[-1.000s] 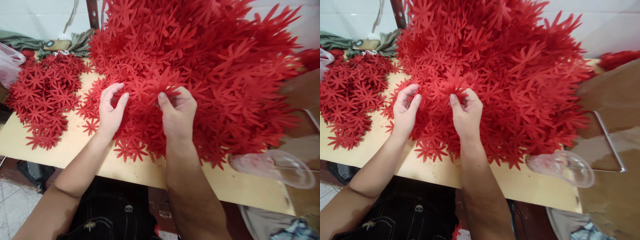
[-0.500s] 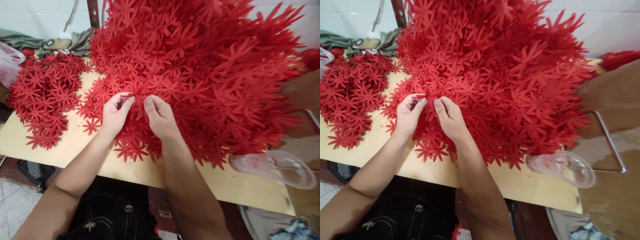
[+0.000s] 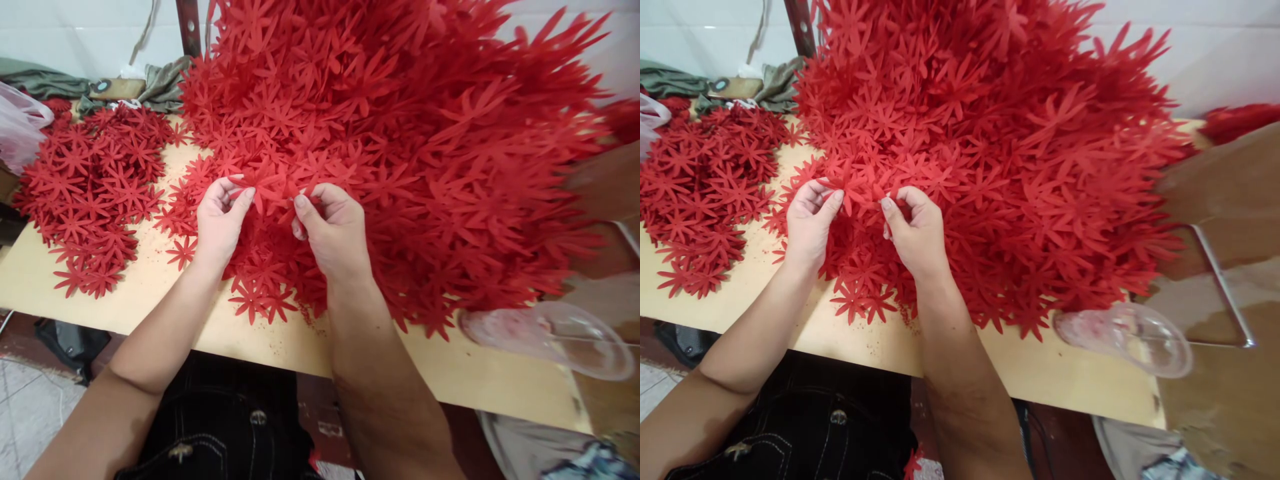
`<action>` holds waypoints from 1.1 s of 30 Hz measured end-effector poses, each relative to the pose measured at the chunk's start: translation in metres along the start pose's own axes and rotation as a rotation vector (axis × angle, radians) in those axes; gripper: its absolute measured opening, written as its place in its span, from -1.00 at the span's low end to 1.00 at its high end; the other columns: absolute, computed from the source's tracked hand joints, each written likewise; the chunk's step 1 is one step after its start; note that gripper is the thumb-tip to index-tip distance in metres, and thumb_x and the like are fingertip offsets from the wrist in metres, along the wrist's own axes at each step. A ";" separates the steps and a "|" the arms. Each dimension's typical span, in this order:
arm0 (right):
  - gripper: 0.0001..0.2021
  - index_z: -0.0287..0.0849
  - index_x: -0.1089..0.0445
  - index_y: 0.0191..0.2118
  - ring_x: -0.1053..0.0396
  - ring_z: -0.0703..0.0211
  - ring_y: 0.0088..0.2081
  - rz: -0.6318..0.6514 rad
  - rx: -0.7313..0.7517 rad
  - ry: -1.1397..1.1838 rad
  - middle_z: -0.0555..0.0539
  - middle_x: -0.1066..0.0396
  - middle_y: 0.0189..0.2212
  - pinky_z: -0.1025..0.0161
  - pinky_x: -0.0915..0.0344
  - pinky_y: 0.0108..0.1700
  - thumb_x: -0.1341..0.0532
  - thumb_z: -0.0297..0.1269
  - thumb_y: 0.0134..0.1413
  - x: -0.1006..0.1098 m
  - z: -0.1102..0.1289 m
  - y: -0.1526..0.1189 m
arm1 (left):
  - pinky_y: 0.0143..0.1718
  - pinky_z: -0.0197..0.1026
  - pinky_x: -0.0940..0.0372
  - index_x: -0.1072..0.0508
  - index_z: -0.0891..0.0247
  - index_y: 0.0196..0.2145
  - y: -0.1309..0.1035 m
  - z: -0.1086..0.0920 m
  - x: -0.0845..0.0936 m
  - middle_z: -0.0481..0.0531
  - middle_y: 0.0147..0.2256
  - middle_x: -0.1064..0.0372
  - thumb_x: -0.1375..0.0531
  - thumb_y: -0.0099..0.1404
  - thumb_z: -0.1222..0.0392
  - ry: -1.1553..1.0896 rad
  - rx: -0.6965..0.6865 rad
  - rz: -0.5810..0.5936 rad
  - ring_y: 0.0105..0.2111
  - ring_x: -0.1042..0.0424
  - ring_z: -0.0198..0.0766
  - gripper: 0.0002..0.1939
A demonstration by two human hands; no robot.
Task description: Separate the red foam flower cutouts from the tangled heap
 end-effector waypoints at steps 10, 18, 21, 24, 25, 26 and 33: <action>-0.56 -0.16 -0.03 -0.64 0.14 0.47 -0.65 -0.037 0.068 -0.047 0.15 0.11 -0.70 0.39 0.09 -0.61 -0.21 -0.05 0.01 0.003 0.015 -0.004 | -0.40 -0.37 -0.20 -0.41 0.22 -0.28 -0.004 0.003 -0.001 -0.15 -0.51 -0.29 -0.31 0.08 0.12 0.066 0.040 0.025 -0.54 -0.22 -0.49 -0.75; -0.77 -0.12 -0.16 -0.49 -0.06 0.43 -0.56 -0.114 0.122 -0.077 0.13 -0.14 -0.57 0.40 -0.07 -0.54 -0.29 -0.30 -0.11 0.009 0.012 -0.003 | -0.38 -0.37 -0.19 -0.43 0.20 -0.24 -0.004 0.006 -0.009 -0.14 -0.49 -0.28 -0.31 0.06 0.23 0.042 0.072 0.112 -0.49 -0.25 -0.47 -0.73; -0.80 -0.11 -0.24 -0.38 -0.17 0.40 -0.50 -0.098 0.140 -0.103 0.10 -0.22 -0.50 0.38 -0.17 -0.47 -0.30 -0.28 -0.11 0.008 0.011 -0.003 | -0.40 -0.39 -0.19 -0.44 0.22 -0.27 -0.005 0.005 -0.010 -0.13 -0.49 -0.30 -0.32 0.04 0.25 0.037 0.071 0.121 -0.49 -0.25 -0.48 -0.75; -0.84 -0.10 -0.26 -0.33 -0.19 0.38 -0.50 -0.122 0.153 -0.144 0.09 -0.22 -0.49 0.36 -0.21 -0.44 -0.23 -0.19 0.01 0.013 0.008 -0.002 | -0.40 -0.39 -0.19 -0.45 0.22 -0.29 -0.006 0.004 -0.012 -0.12 -0.50 -0.31 -0.33 0.03 0.25 0.055 0.075 0.118 -0.49 -0.23 -0.48 -0.76; -0.85 -0.11 -0.26 -0.33 -0.18 0.38 -0.51 -0.145 0.147 -0.149 0.09 -0.21 -0.50 0.35 -0.20 -0.46 -0.20 -0.17 0.05 0.017 0.007 -0.002 | -0.41 -0.39 -0.18 -0.45 0.22 -0.30 -0.007 0.003 -0.013 -0.13 -0.50 -0.31 -0.33 0.03 0.26 0.061 0.077 0.113 -0.50 -0.22 -0.48 -0.77; -0.85 -0.12 -0.26 -0.34 -0.17 0.39 -0.53 -0.179 0.130 -0.149 0.10 -0.20 -0.52 0.35 -0.18 -0.47 -0.18 -0.17 0.07 0.022 0.005 -0.001 | -0.43 -0.39 -0.17 -0.45 0.23 -0.31 -0.008 0.003 -0.013 -0.13 -0.51 -0.30 -0.33 0.03 0.26 0.065 0.079 0.106 -0.52 -0.20 -0.48 -0.78; -0.89 -0.13 -0.38 -0.49 -0.19 0.42 -0.54 -0.671 0.136 -0.153 0.07 -0.32 -0.54 0.21 -0.19 -0.36 -0.31 -0.45 -0.17 0.092 0.007 -0.001 | -0.46 -0.33 -0.11 -0.41 0.25 -0.36 -0.015 0.010 -0.015 -0.16 -0.57 -0.18 -0.25 0.13 0.31 0.119 0.152 0.074 -0.57 -0.09 -0.46 -0.90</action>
Point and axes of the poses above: each hand's wrist, its own y-axis towards the middle knuckle, its own x-axis out of the back of the hand, z = x × y, the point moved 9 cm from there along y, towards the middle knuckle
